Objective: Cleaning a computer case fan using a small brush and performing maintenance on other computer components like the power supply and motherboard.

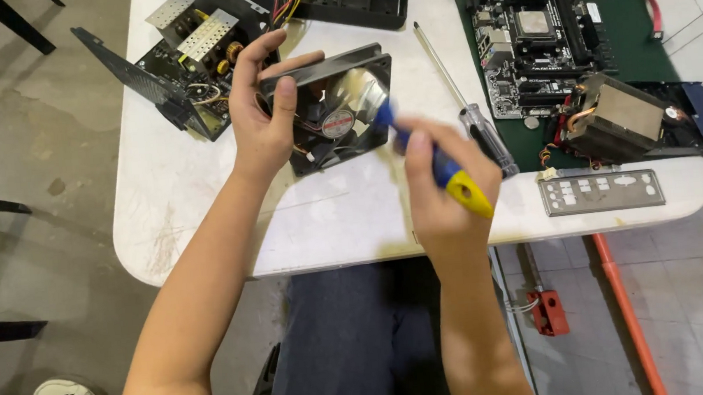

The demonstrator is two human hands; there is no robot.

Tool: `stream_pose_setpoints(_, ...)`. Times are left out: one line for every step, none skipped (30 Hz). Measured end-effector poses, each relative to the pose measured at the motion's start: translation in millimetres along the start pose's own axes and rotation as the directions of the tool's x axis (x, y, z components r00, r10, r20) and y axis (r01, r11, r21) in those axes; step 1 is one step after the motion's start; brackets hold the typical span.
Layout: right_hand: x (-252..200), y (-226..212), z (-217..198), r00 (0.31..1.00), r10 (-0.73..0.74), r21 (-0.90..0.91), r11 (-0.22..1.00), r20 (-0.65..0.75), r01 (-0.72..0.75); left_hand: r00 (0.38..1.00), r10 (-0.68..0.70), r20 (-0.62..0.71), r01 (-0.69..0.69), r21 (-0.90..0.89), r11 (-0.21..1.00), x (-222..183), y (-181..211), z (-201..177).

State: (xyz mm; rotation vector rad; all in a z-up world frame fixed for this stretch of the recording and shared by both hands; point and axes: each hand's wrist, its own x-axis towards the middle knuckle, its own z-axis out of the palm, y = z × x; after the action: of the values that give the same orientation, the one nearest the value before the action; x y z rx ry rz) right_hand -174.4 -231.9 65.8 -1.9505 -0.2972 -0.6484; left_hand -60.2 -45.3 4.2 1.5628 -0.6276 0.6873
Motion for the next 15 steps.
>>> stream_pose_setpoints(3.9,1.0,-0.5,0.998,-0.045,0.056,0.997,-0.049,0.048,1.0,0.002,-0.001,-0.002,-0.001,1.0,0.1,0.3,0.5)
stream_pose_setpoints(3.5,-2.9,-1.0,0.998,-0.046,0.055,0.997,-0.052,0.049,1.0,0.005,0.0,-0.005,-0.002,1.0,0.3,0.4,-0.3)
stream_pose_setpoints(3.1,-7.0,-1.4,0.999,0.021,0.084,0.996,0.038,-0.024,1.0,0.004,0.0,-0.004,-0.001,1.0,0.5,0.6,-1.3)
stream_pose_setpoints(3.6,-10.8,-1.8,0.988,0.082,0.106,0.99,0.132,-0.096,1.0,0.004,-0.003,-0.004,0.0,1.0,1.2,0.5,-2.3)
stream_pose_setpoints(5.4,-5.9,-2.6,0.988,0.077,0.105,0.99,0.131,-0.091,1.0,0.009,-0.006,-0.009,-0.001,1.0,2.1,0.0,-1.7)
stream_pose_setpoints(5.9,-1.1,-3.2,0.996,0.064,0.11,0.991,0.061,-0.07,1.0,-0.008,-0.002,0.008,-0.026,1.0,1.0,0.0,-1.8)
stream_pose_setpoints(6.3,3.8,-3.9,0.999,0.051,0.113,0.992,-0.01,-0.05,1.0,-0.025,0.002,0.025,-0.051,0.998,-0.1,-0.2,-1.7)
stream_pose_setpoints(4.2,8.0,-2.2,0.999,0.051,0.114,0.992,-0.011,-0.049,1.0,-0.024,0.003,0.025,-0.051,0.998,0.1,-0.7,-2.3)
stream_pose_setpoints(2.2,12.2,-0.5,0.991,0.116,0.186,0.974,0.064,-0.126,1.0,-0.026,-0.003,0.026,-0.037,0.999,0.4,-1.1,-2.7)
stream_pose_setpoints(1.4,16.7,0.8,0.975,0.171,0.25,0.947,0.143,-0.202,1.0,-0.024,-0.011,0.024,-0.025,0.999,1.9,-2.0,-2.5)
stream_pose_setpoints(-0.3,14.5,-2.5,0.976,0.167,0.25,0.948,0.141,-0.198,1.0,-0.02,-0.012,0.019,-0.026,0.999,2.4,-2.1,-3.4)
stream_pose_setpoints(-3.1,12.5,-6.2,0.989,0.122,0.211,0.968,0.085,-0.138,1.0,-0.02,-0.009,0.02,-0.009,1.0,1.7,-2.1,-3.9)
stream_pose_setpoints(-5.8,10.8,-9.8,0.997,0.075,0.168,0.983,0.031,-0.079,1.0,-0.021,-0.007,0.021,0.008,1.0,1.0,-2.4,-4.3)
stream_pose_setpoints(-6.6,14.3,-10.0,0.997,0.075,0.167,0.983,0.029,-0.079,1.0,-0.02,-0.006,0.02,0.006,1.0,1.8,-1.0,-3.8)
stream_pose_setpoints(-7.6,18.1,-10.1,0.989,0.049,0.134,0.99,-0.142,-0.03,1.0,-0.014,-0.015,0.015,0.022,1.0,2.6,0.2,-3.3)
